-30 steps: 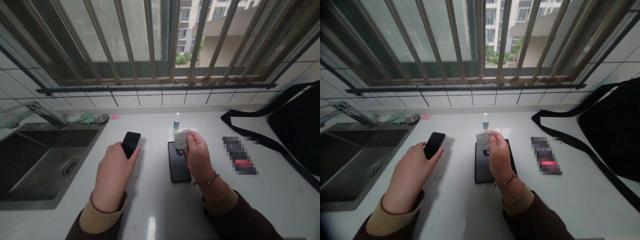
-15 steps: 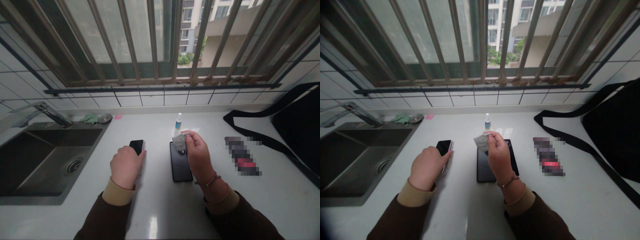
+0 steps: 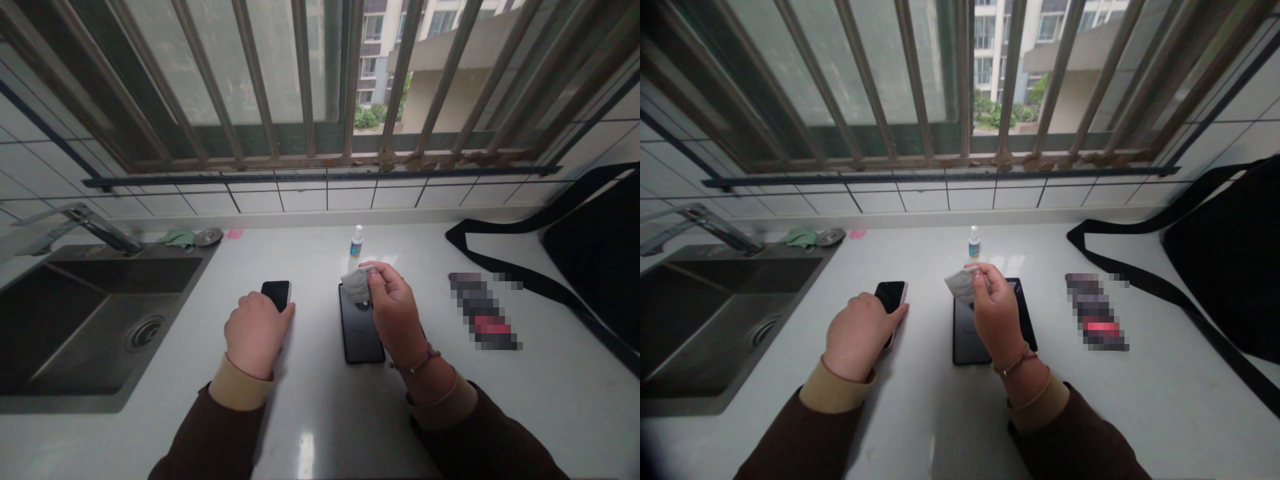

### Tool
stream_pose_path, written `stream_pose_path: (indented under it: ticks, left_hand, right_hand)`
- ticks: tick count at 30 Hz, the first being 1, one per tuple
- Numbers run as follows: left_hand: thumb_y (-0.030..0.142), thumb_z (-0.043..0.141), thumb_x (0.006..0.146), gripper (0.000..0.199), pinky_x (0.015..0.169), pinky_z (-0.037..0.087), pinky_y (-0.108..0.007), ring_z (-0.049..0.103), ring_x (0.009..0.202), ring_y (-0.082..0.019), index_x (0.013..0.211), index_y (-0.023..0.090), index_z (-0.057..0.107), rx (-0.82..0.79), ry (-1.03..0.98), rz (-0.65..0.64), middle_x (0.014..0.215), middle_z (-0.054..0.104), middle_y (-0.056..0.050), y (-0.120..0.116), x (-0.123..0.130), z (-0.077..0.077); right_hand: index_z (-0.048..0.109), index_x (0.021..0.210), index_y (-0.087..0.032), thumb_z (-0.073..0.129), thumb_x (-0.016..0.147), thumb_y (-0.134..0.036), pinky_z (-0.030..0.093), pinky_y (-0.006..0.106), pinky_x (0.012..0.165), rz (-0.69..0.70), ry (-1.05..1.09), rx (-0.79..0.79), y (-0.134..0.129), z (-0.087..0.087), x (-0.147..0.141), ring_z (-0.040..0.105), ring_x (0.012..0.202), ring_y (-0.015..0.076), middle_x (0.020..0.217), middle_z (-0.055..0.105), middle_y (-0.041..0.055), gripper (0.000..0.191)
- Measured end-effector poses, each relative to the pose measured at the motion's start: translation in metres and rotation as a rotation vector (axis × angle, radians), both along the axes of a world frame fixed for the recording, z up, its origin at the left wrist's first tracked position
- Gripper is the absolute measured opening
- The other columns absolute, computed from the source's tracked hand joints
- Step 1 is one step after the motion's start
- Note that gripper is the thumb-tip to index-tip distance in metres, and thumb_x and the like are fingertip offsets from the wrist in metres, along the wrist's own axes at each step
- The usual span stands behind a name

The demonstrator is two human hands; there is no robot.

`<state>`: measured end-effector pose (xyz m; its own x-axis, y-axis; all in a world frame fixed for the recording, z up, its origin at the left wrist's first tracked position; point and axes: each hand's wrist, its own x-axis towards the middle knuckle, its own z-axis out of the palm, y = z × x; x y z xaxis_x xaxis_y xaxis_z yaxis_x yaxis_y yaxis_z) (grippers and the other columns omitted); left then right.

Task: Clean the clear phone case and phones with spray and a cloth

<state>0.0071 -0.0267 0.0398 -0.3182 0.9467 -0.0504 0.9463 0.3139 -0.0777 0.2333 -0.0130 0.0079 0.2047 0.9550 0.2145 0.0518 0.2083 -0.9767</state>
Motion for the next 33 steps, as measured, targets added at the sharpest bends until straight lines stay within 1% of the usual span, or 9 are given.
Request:
stream_pose_path:
  ticks: [11, 17, 19, 22, 24, 25, 28, 31, 33]
  left_hand:
    - [0.059, 0.052, 0.1, 0.065, 0.084, 0.054, -0.043, 0.073, 0.102, -0.039, 0.115, -0.001, 0.072, 0.004, 0.004, -0.073, 0.107, 0.073, -0.026, 0.002, -0.003, -0.004]
    - [0.074, 0.051, 0.098, 0.078, 0.079, 0.054, -0.042, 0.072, 0.099, -0.041, 0.12, 0.001, 0.069, 0.043, 0.023, -0.052, 0.108, 0.071, -0.027, 0.0, 0.004, 0.008]
    - [0.073, 0.054, 0.098, 0.076, 0.083, 0.055, -0.045, 0.068, 0.106, -0.043, 0.119, 0.001, 0.068, 0.135, 0.064, -0.123, 0.112, 0.069, -0.027, 0.0, 0.011, 0.015]
    - [0.06, 0.055, 0.103, 0.056, 0.096, 0.053, -0.046, 0.066, 0.111, -0.039, 0.114, 0.007, 0.07, 0.162, -0.008, -0.374, 0.112, 0.07, -0.023, -0.001, 0.031, 0.018]
    - [0.054, 0.054, 0.105, 0.046, 0.097, 0.053, -0.044, 0.069, 0.108, -0.036, 0.11, 0.012, 0.072, 0.069, -0.136, -0.523, 0.11, 0.074, -0.021, -0.002, 0.048, 0.013]
    - [0.055, 0.054, 0.106, 0.045, 0.093, 0.054, -0.043, 0.071, 0.103, -0.035, 0.106, 0.014, 0.073, 0.012, -0.189, -0.547, 0.107, 0.075, -0.02, -0.003, 0.057, 0.009]
    - [0.051, 0.06, 0.103, 0.04, 0.079, 0.054, -0.041, 0.075, 0.093, -0.034, 0.107, 0.014, 0.073, -0.072, -0.287, -0.529, 0.101, 0.077, -0.019, -0.006, 0.077, -0.007]
    - [0.031, 0.055, 0.104, 0.024, 0.076, 0.053, -0.038, 0.077, 0.092, -0.032, 0.108, 0.013, 0.071, -0.073, -0.337, -0.52, 0.099, 0.078, -0.018, -0.008, 0.084, -0.019]
    - [0.019, 0.049, 0.102, 0.022, 0.077, 0.052, -0.037, 0.078, 0.093, -0.031, 0.105, 0.013, 0.071, -0.064, -0.349, -0.519, 0.097, 0.078, -0.018, -0.006, 0.083, -0.023]
  right_hand:
    - [0.073, 0.112, -0.022, 0.058, 0.106, -0.051, 0.049, 0.034, 0.073, -0.002, -0.03, 0.0, 0.0, -0.001, -0.001, 0.065, 0.083, 0.0215, 0.097, 0.075, 0.0058, 0.033]
    - [0.074, 0.11, -0.024, 0.059, 0.106, -0.049, 0.051, 0.035, 0.076, -0.056, -0.005, 0.021, -0.002, 0.003, 0.0, 0.066, 0.087, 0.0222, 0.098, 0.074, 0.0051, 0.03]
    - [0.074, 0.109, -0.024, 0.058, 0.106, -0.049, 0.052, 0.035, 0.078, -0.074, 0.02, 0.027, -0.002, 0.004, -0.001, 0.066, 0.089, 0.022, 0.099, 0.073, 0.0049, 0.029]
    - [0.073, 0.111, -0.024, 0.058, 0.107, -0.049, 0.052, 0.035, 0.079, -0.08, 0.047, 0.024, -0.001, 0.004, 0.0, 0.066, 0.088, 0.0214, 0.1, 0.073, 0.0047, 0.03]
    - [0.073, 0.112, -0.024, 0.057, 0.107, -0.049, 0.051, 0.034, 0.077, -0.083, 0.037, 0.026, 0.0, 0.003, 0.001, 0.064, 0.086, 0.0207, 0.099, 0.072, 0.0042, 0.03]
    - [0.073, 0.113, -0.025, 0.057, 0.108, -0.05, 0.051, 0.033, 0.075, -0.084, 0.032, 0.025, 0.0, 0.002, 0.001, 0.064, 0.084, 0.0204, 0.097, 0.072, 0.0037, 0.03]
    - [0.073, 0.112, -0.024, 0.057, 0.108, -0.051, 0.049, 0.032, 0.071, -0.078, 0.024, 0.011, 0.0, 0.001, 0.002, 0.062, 0.081, 0.0198, 0.094, 0.071, 0.003, 0.032]
    - [0.074, 0.11, -0.023, 0.057, 0.107, -0.05, 0.049, 0.032, 0.071, -0.081, 0.016, 0.011, 0.0, 0.003, 0.002, 0.063, 0.082, 0.0203, 0.095, 0.072, 0.0036, 0.032]
    - [0.073, 0.11, -0.024, 0.057, 0.107, -0.05, 0.05, 0.033, 0.071, -0.071, 0.029, 0.012, 0.0, 0.004, 0.001, 0.063, 0.081, 0.0204, 0.095, 0.072, 0.0036, 0.031]
